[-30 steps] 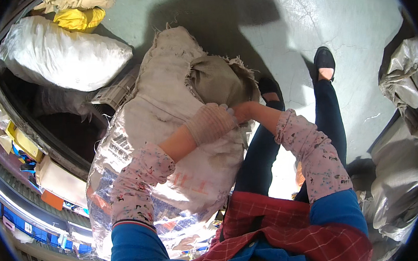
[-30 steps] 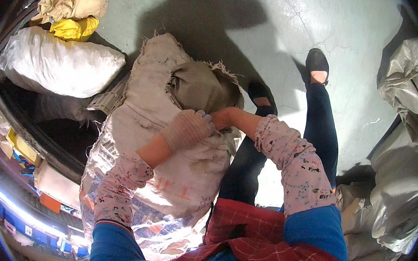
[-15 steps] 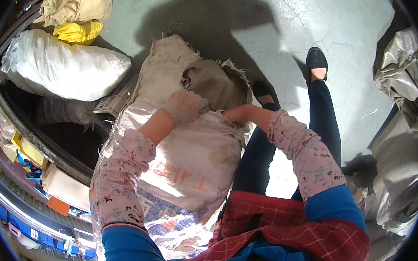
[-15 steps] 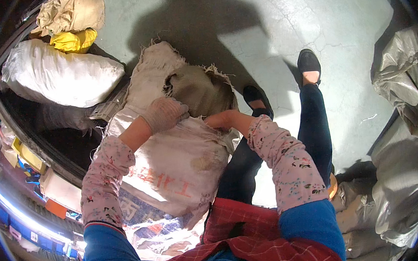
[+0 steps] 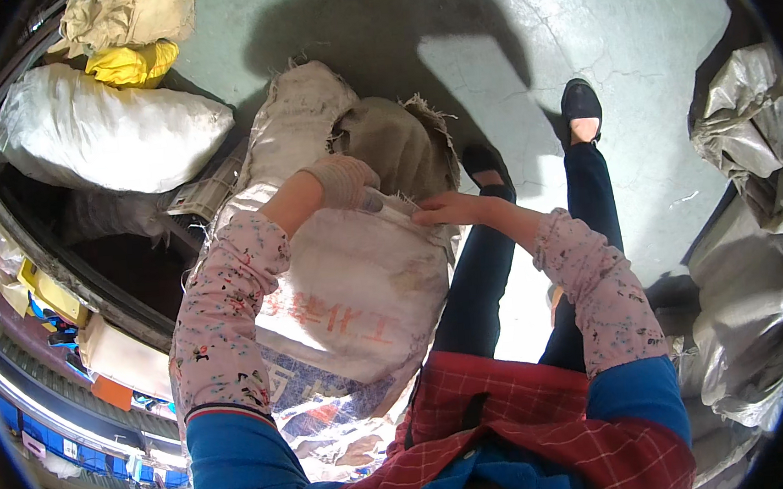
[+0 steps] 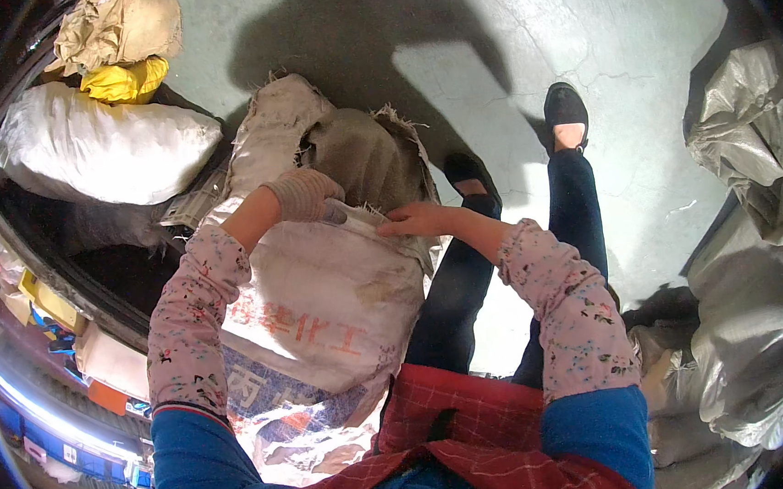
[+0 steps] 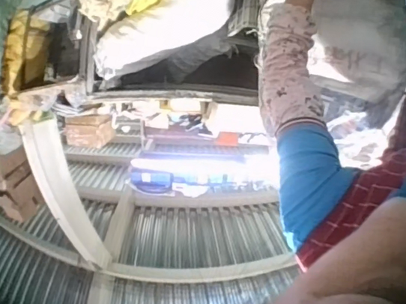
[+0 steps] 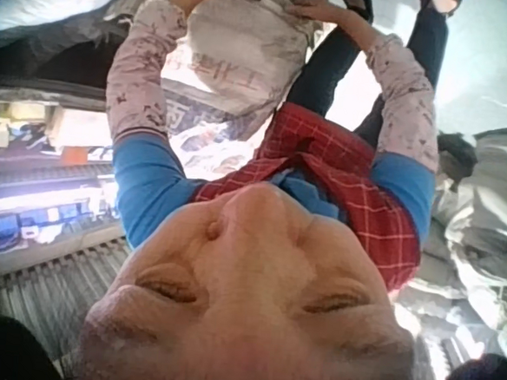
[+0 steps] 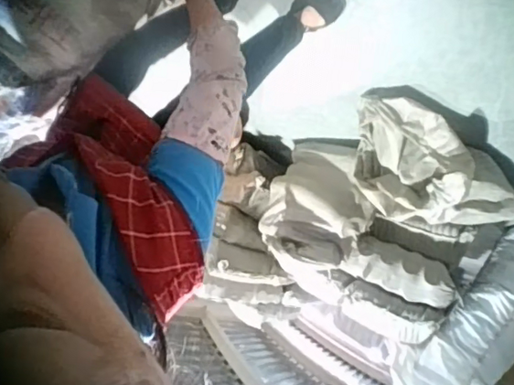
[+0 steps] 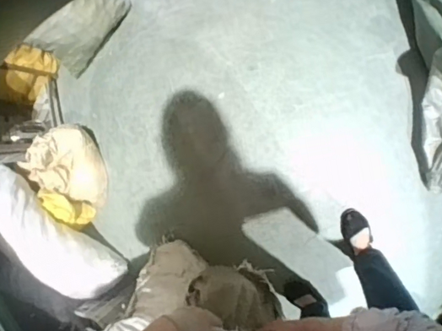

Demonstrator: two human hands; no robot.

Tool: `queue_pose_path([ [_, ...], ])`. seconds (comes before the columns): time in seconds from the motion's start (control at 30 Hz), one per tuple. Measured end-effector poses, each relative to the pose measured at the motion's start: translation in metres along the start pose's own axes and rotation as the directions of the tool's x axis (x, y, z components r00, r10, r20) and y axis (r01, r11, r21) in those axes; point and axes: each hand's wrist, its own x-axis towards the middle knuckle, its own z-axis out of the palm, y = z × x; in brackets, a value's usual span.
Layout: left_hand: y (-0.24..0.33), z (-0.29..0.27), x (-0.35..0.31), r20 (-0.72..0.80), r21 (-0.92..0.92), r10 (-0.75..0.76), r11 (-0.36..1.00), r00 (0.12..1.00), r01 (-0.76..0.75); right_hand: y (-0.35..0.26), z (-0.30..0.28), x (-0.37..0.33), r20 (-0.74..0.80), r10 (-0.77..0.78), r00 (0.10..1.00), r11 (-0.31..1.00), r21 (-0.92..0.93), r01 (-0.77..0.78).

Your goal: The person repeatedly picks up blue plastic wire spools, places them on a yellow work surface, and affixes small white labels to the top of each spool. After labeling, the spools are placed into a large white sack. The person then lifts and moves the sack across the floor.

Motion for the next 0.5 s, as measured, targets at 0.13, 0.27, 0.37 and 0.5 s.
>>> queue_pose_path([
  [0.13,-0.004,0.025,0.004,-0.195,0.208,0.162,0.971,0.967,-0.12,-0.043,0.015,0.012,0.189,0.201,0.961,0.979,-0.047,-0.196],
  [0.27,0.017,0.022,0.014,0.032,0.248,-0.077,0.967,0.997,0.067,-0.041,0.033,0.031,0.456,0.121,0.882,0.915,0.293,-0.277],
  [0.37,0.017,0.02,0.025,0.039,0.211,-0.066,0.976,0.997,0.056,-0.041,0.036,0.02,0.345,0.076,0.936,0.921,0.334,-0.198],
  [0.5,-0.015,0.028,0.042,-0.112,0.132,-0.042,0.99,0.993,0.057,-0.032,0.013,0.012,-0.086,0.163,0.983,0.986,-0.03,-0.166],
])
